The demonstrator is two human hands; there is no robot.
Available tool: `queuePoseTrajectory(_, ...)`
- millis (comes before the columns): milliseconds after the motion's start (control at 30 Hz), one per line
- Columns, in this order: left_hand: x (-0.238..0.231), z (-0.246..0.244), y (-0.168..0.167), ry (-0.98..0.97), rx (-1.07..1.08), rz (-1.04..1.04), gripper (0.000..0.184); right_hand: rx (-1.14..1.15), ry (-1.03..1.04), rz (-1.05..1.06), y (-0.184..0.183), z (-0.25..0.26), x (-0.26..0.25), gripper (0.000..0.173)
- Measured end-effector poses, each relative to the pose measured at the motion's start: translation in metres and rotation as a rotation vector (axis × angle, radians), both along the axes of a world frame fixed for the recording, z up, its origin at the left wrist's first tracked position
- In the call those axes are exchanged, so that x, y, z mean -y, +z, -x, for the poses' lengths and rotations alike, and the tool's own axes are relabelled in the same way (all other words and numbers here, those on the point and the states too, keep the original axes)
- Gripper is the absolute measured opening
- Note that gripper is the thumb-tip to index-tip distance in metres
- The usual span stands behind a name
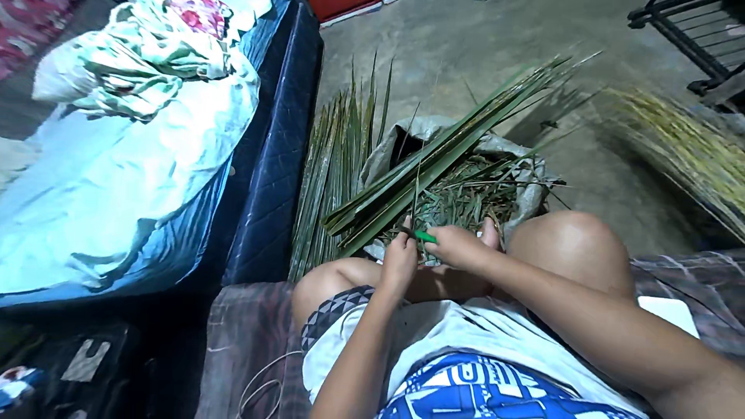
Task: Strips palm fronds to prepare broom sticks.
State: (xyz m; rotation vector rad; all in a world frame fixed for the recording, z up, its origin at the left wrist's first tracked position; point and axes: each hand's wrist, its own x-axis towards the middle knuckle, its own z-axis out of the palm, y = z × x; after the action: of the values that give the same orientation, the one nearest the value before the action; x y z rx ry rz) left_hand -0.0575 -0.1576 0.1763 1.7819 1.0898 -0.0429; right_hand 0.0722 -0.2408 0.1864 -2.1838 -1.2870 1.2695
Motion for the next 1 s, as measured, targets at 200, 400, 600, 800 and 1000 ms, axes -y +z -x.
queuePoseTrajectory(200,0.007,-0.002,0.005,-0.01,-0.018,0.057,0.048,0.31,-0.11,0.077,-0.01,-0.019,-0.017,0.033)
queuePoseTrajectory(400,0.01,0.002,0.01,-0.013,0.046,0.121,0.049,0.333,-0.314,0.003,-0.017,-0.048,-0.025,0.029)
queuePoseTrajectory(600,0.002,0.005,0.007,0.047,0.094,0.179,0.039,0.082,-0.021,0.048,0.001,-0.002,-0.004,0.032)
queuePoseTrajectory(800,0.006,0.007,0.012,0.037,0.157,0.244,0.048,0.331,-0.154,0.023,-0.015,-0.029,-0.017,0.029)
queuePoseTrajectory(1000,0.007,0.009,0.014,-0.008,0.172,0.213,0.047,0.387,-0.299,-0.002,-0.017,-0.039,-0.025,0.026)
